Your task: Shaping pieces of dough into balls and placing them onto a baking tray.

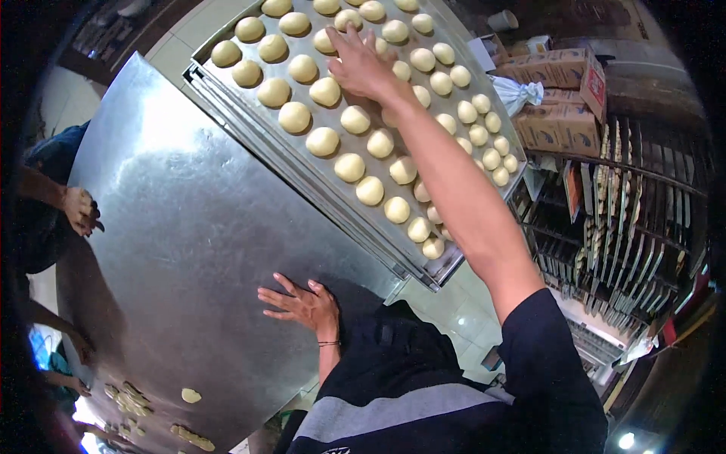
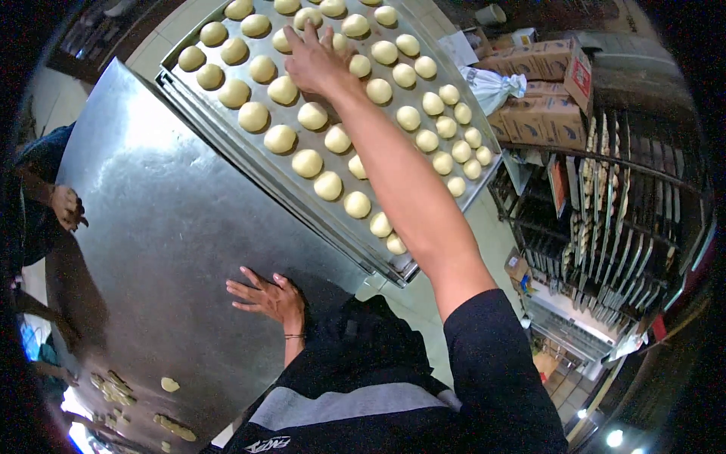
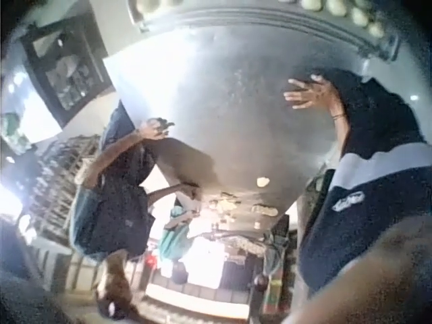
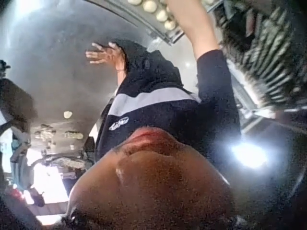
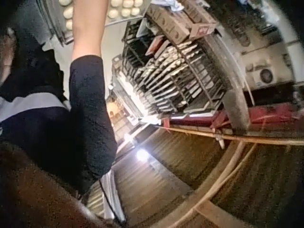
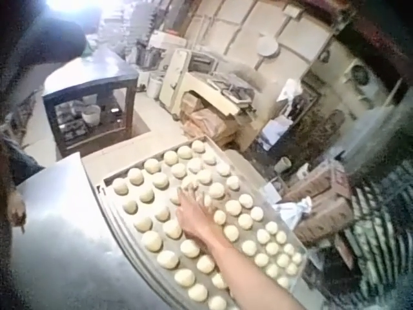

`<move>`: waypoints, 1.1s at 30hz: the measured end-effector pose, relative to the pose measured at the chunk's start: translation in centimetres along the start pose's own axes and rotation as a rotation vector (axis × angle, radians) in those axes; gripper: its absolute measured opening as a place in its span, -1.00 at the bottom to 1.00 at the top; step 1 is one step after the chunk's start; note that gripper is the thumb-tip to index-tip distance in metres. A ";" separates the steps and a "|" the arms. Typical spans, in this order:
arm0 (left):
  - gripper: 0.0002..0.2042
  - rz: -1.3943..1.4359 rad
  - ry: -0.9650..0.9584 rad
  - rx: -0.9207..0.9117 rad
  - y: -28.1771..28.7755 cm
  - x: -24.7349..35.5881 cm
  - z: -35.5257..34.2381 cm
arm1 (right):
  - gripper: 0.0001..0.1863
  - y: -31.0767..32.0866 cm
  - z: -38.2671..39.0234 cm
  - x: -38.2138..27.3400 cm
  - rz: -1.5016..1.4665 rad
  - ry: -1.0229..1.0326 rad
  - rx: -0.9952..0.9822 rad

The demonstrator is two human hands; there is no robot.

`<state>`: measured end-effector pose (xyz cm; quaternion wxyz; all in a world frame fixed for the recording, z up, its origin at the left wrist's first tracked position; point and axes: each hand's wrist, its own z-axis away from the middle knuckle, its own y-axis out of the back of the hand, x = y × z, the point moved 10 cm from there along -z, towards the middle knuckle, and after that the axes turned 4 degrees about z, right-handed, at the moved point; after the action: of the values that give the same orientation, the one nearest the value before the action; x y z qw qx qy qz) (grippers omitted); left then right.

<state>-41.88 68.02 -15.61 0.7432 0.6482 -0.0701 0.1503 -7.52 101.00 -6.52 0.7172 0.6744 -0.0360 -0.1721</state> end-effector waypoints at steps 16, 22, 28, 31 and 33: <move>-0.29 -0.074 -0.041 0.067 -1.0 -0.5 1.4 | -0.56 1.9 45.9 24.2 0.057 -0.941 -0.076; -0.29 -0.144 -0.214 0.215 -1.7 -1.1 1.5 | -0.64 1.9 46.2 23.1 -0.031 -0.956 -0.031; -0.44 0.096 -0.354 -0.007 -1.4 2.5 -2.5 | -0.74 0.8 46.2 22.5 -0.233 -0.988 -0.038; -0.52 0.753 -0.604 -0.075 2.1 9.0 -2.2 | -0.59 -0.1 46.4 23.6 -0.242 -1.001 -0.031; -0.56 0.895 -0.489 -0.175 2.7 11.5 -1.9 | -0.60 0.0 46.3 24.2 -0.253 -0.972 0.029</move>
<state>-32.00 71.68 -9.93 0.6194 0.5064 -0.5246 0.2911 2.02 49.60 -6.81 0.5814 0.5252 -0.2864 -0.5514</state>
